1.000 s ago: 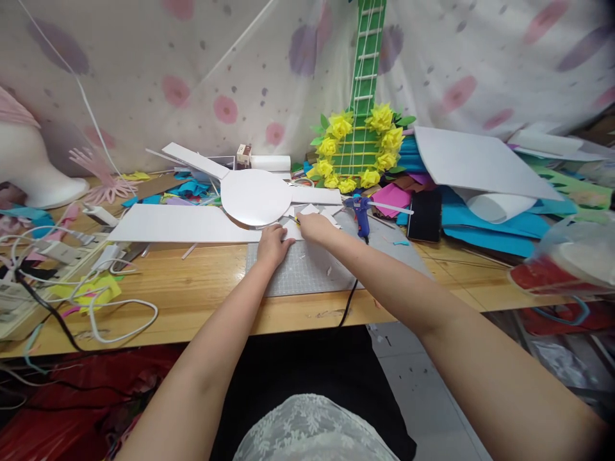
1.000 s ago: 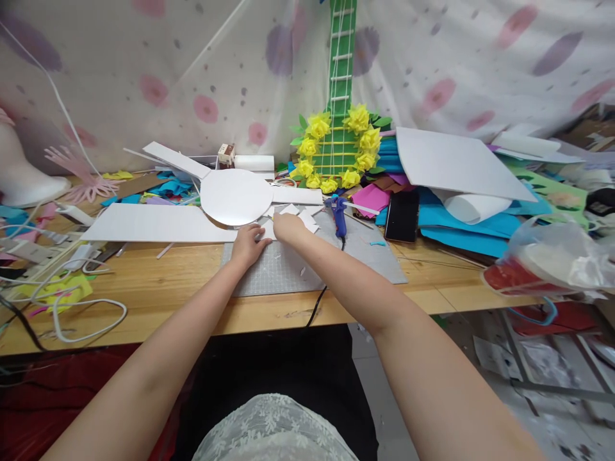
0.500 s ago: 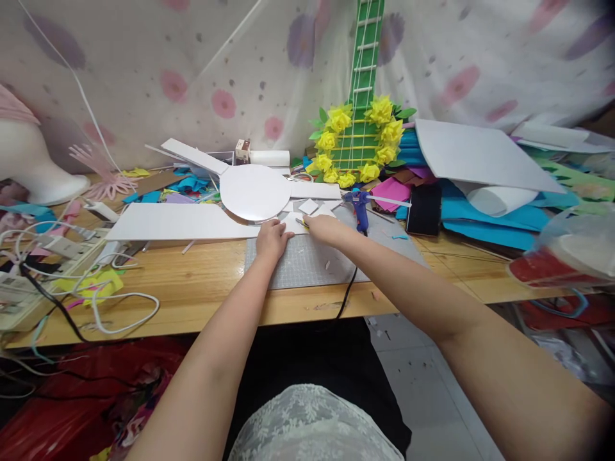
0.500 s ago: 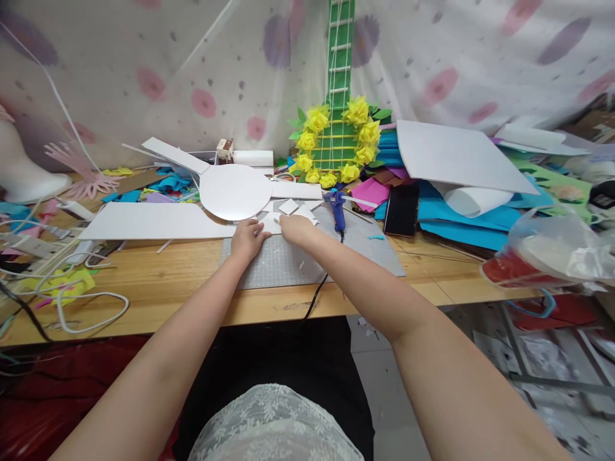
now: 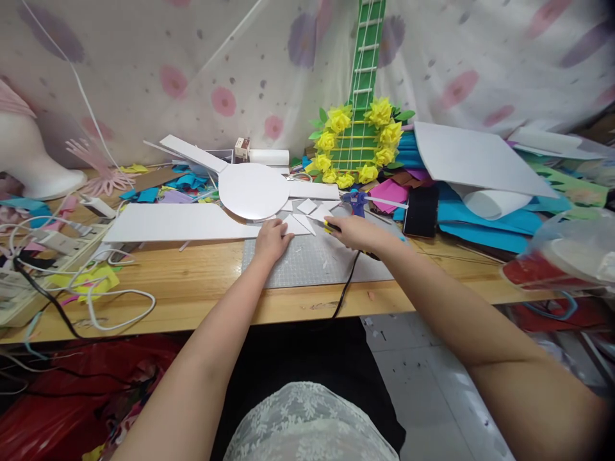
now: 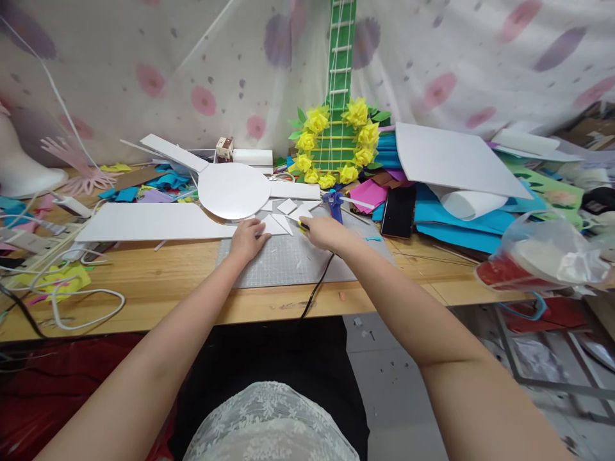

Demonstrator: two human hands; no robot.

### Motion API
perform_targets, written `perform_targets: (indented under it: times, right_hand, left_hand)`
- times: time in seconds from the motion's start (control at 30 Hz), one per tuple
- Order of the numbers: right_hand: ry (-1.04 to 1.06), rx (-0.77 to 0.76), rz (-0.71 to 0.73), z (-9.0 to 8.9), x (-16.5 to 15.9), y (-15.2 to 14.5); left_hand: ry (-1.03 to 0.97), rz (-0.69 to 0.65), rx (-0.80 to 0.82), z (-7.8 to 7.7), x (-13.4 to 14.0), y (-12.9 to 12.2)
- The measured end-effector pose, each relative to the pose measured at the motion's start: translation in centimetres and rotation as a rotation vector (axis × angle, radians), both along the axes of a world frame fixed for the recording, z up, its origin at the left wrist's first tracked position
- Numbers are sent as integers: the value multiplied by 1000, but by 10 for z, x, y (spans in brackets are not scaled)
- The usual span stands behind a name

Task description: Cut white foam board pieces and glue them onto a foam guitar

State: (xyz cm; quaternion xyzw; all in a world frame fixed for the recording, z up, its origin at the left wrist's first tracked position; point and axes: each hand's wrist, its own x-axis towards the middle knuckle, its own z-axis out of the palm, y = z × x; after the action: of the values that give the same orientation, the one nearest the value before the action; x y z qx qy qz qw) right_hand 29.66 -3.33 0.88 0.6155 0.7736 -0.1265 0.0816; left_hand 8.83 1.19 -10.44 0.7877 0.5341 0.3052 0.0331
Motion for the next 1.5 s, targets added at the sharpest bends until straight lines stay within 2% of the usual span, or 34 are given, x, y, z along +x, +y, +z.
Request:
perform_targets:
  times: [0.1,0.23,0.43,0.63,0.83,1.13,1.23,1.33,1.5]
  right_hand:
    - [152,25,-86,-8,-10,15]
    - [165,105,-107,-27,-31,29]
    - [46,145,65,-35,-50,38]
    - [-89,76,158,-28,-60,40]
    - [-136,16,210,-19,-39,26]
    - [-145,-82,175,-5,3,-10]
    - [-58,-98,119,1,14,-9]
    - [164,-134,-2,3,15,2]
    - [620,-75,-239,-19,-10,31]
  left_hand:
    - [5,-99,32,4,2,-9]
    - [-94,-78,131,11,-4,-19]
    - [-5,-82,-7,10,-23,-16]
    - [-74,-32,-112,7,-23,-11]
    - [-11,-21,-90,7,-23,-11]
    - [5,6,-34,2,-23,-9]
    - [-8,-11,-19,2,-23,-10]
    - [17,-39,30,2,-23,-11]
    - [52,-107,134,9,-23,-18]
